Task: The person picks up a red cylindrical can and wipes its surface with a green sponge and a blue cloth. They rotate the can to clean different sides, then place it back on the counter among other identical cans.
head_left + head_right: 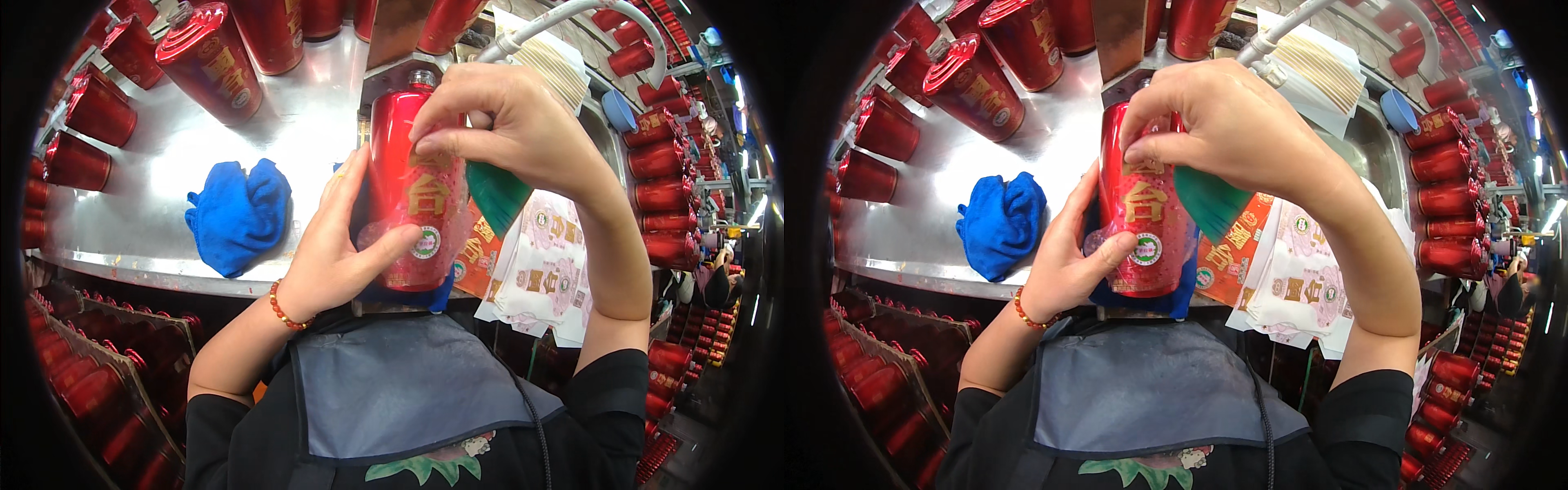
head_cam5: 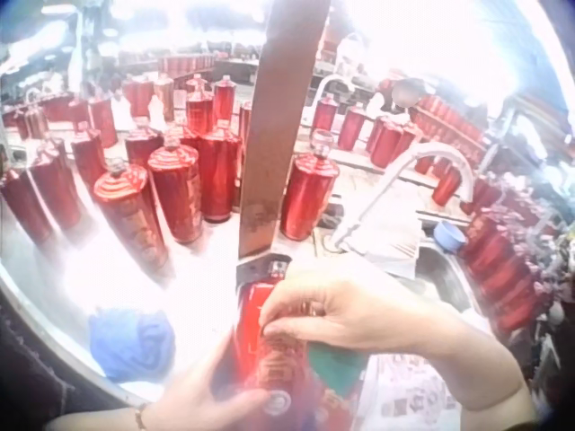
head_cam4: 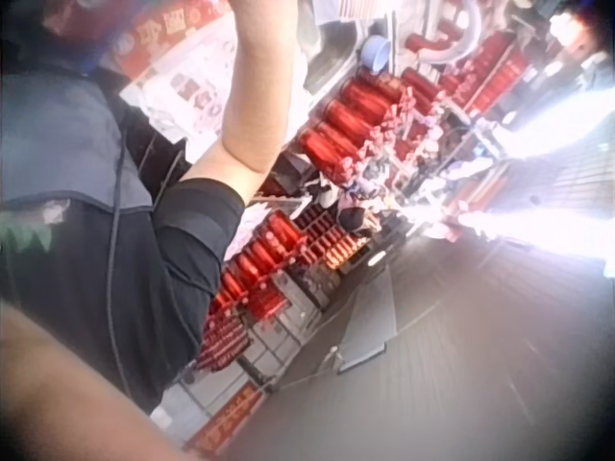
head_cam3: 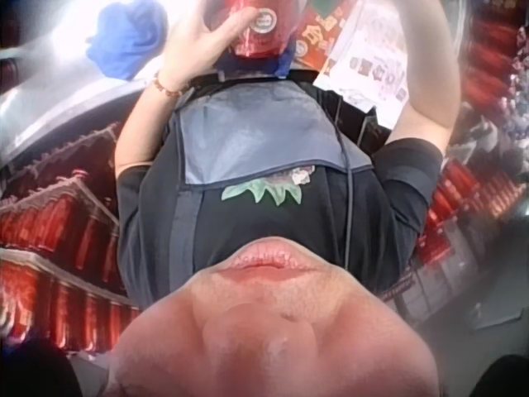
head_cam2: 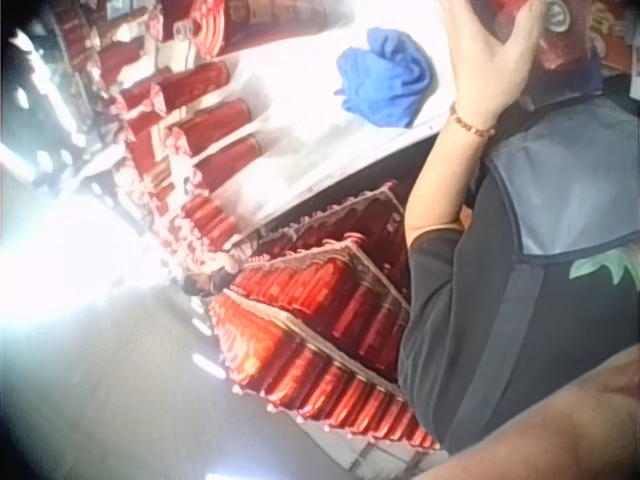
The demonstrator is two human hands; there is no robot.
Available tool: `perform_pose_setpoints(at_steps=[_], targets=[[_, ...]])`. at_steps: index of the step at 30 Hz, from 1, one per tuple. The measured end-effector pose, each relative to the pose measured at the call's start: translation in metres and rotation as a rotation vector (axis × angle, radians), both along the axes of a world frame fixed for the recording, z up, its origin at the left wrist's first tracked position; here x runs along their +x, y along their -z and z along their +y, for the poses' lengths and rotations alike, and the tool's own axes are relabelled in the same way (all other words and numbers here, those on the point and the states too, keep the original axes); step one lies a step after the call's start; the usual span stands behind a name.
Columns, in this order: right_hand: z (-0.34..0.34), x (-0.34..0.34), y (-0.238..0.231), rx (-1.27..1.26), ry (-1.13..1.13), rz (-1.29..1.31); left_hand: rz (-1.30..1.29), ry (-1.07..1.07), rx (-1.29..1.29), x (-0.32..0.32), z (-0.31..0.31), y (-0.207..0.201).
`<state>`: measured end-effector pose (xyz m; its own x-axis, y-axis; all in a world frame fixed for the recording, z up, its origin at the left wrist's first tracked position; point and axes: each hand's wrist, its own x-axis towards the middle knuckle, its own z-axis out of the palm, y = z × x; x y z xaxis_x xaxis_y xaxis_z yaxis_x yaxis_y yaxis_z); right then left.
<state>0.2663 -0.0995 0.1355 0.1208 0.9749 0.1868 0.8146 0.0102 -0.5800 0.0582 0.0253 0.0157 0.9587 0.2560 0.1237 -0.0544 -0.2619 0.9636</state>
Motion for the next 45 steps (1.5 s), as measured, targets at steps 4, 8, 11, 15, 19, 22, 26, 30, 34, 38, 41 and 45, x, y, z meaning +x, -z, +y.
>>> perform_pose_setpoints(at_steps=[4, 8, 11, 15, 19, 22, 26, 30, 34, 38, 41, 45], targets=[[-0.001, 0.002, 0.006, 0.028, 0.024, 0.019, -0.003, 0.018, -0.087, 0.001, 0.004, 0.002], [0.001, 0.001, 0.004, 0.014, 0.043, 0.009, -0.028, 0.01, -0.075, 0.0, 0.003, 0.005], [0.001, 0.001, 0.005, 0.015, 0.052, 0.007, -0.053, 0.011, -0.117, 0.001, 0.001, 0.005], [0.002, 0.002, 0.007, 0.042, 0.033, -0.001, -0.032, 0.007, -0.137, 0.0, 0.0, 0.003], [0.001, 0.001, 0.008, 0.055, 0.046, -0.025, -0.012, 0.001, -0.135, 0.0, 0.001, 0.002], [0.001, 0.002, 0.011, 0.095, 0.042, -0.054, 0.002, -0.004, -0.148, 0.0, -0.001, 0.001], [0.0, -0.001, 0.014, 0.14, 0.105, -0.099, 0.024, -0.008, -0.165, -0.001, -0.001, -0.001], [-0.003, -0.006, 0.013, 0.067, 0.273, -0.015, 0.02, -0.019, -0.129, -0.002, -0.001, 0.001], [-0.012, -0.003, 0.025, 0.18, 0.463, 0.03, -0.007, 0.003, -0.219, 0.0, 0.001, 0.002], [-0.03, -0.004, 0.038, 0.184, 0.582, 0.377, -0.058, -0.083, -0.444, 0.011, 0.008, -0.013], [-0.042, -0.012, 0.053, 0.061, 0.583, 0.665, -0.106, -0.161, -0.612, 0.03, 0.016, -0.024], [-0.036, -0.032, 0.052, 0.054, 0.546, 0.878, -0.132, -0.12, -0.661, 0.05, 0.013, -0.033]])
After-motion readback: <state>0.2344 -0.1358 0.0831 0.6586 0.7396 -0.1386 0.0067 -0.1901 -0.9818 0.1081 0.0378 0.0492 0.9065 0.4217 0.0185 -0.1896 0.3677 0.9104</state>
